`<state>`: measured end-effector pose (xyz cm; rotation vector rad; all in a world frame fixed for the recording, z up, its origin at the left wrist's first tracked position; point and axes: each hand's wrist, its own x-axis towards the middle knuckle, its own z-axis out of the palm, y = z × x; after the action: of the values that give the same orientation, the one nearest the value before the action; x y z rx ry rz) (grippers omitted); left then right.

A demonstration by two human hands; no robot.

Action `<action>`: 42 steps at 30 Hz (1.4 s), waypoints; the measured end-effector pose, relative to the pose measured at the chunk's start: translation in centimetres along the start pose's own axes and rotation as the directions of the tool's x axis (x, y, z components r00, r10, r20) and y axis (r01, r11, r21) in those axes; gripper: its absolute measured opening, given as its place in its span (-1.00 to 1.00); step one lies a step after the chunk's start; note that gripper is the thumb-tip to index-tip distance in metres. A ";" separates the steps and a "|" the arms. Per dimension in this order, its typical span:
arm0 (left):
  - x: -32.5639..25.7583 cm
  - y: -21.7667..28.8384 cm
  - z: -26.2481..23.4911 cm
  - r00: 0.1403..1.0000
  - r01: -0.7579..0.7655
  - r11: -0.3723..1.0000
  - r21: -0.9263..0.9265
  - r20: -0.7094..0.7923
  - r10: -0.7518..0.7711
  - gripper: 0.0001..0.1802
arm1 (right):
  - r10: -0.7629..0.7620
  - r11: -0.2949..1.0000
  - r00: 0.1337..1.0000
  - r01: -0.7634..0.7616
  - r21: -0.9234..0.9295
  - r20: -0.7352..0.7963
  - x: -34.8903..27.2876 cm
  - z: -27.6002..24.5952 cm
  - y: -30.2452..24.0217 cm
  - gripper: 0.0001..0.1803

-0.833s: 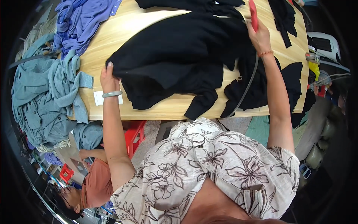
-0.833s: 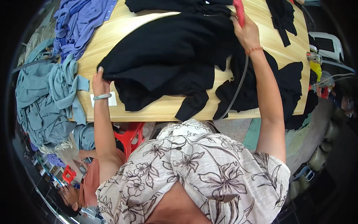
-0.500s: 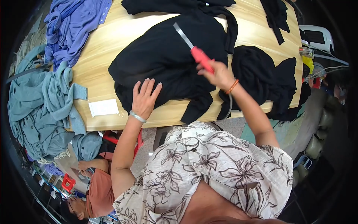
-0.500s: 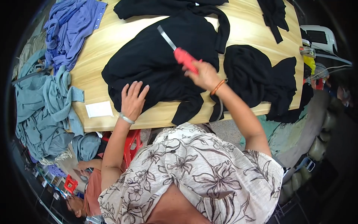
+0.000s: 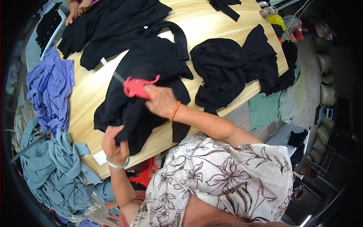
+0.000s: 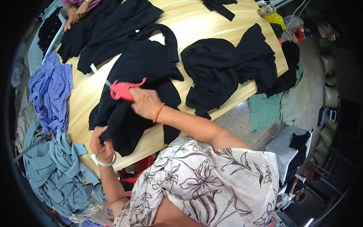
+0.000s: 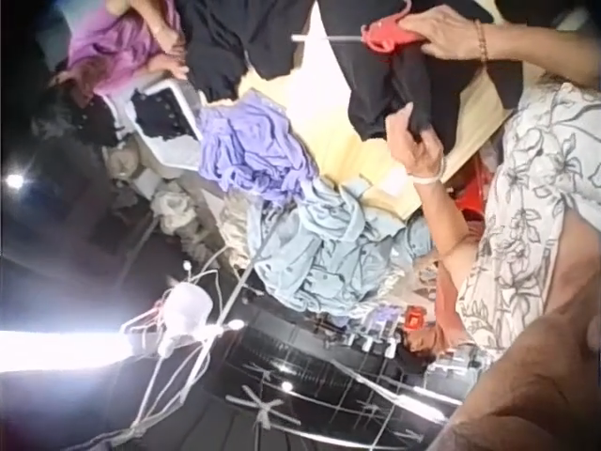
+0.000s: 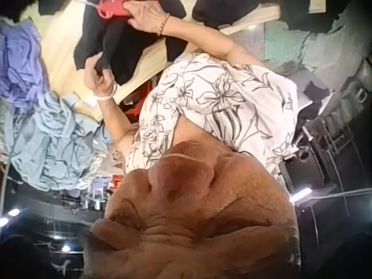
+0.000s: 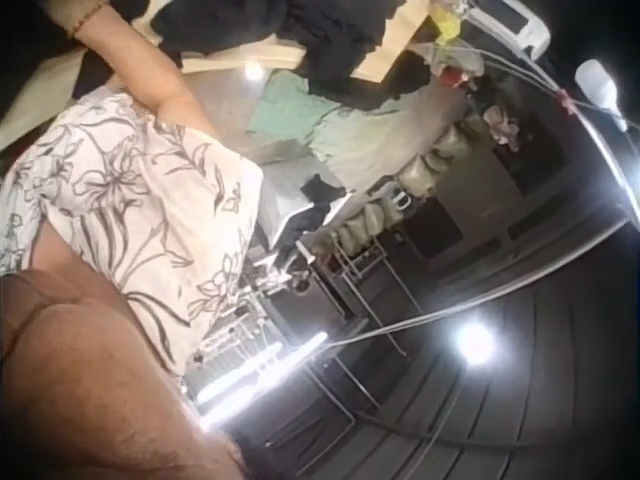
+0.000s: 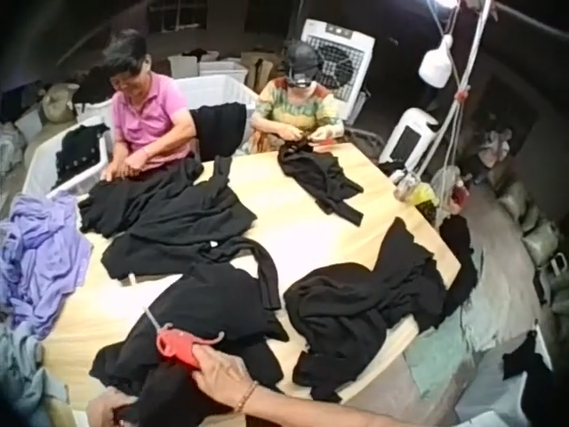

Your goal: Trimming excess threads and fabric from black clothing pieces using scissors.

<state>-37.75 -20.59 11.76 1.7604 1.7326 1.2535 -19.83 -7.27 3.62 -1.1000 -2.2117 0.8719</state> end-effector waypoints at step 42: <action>-9.7 -8.6 0.6 0.881 0.449 0.703 0.552 -0.405 -0.245 -0.71 | 0.177 0.565 0.982 -0.158 -0.810 -0.068 2.2 -15.3 13.9 -0.76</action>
<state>-41.00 -27.94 1.49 1.4458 2.7772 0.8390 -3.70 5.83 3.89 -1.7247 -2.6095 -0.1853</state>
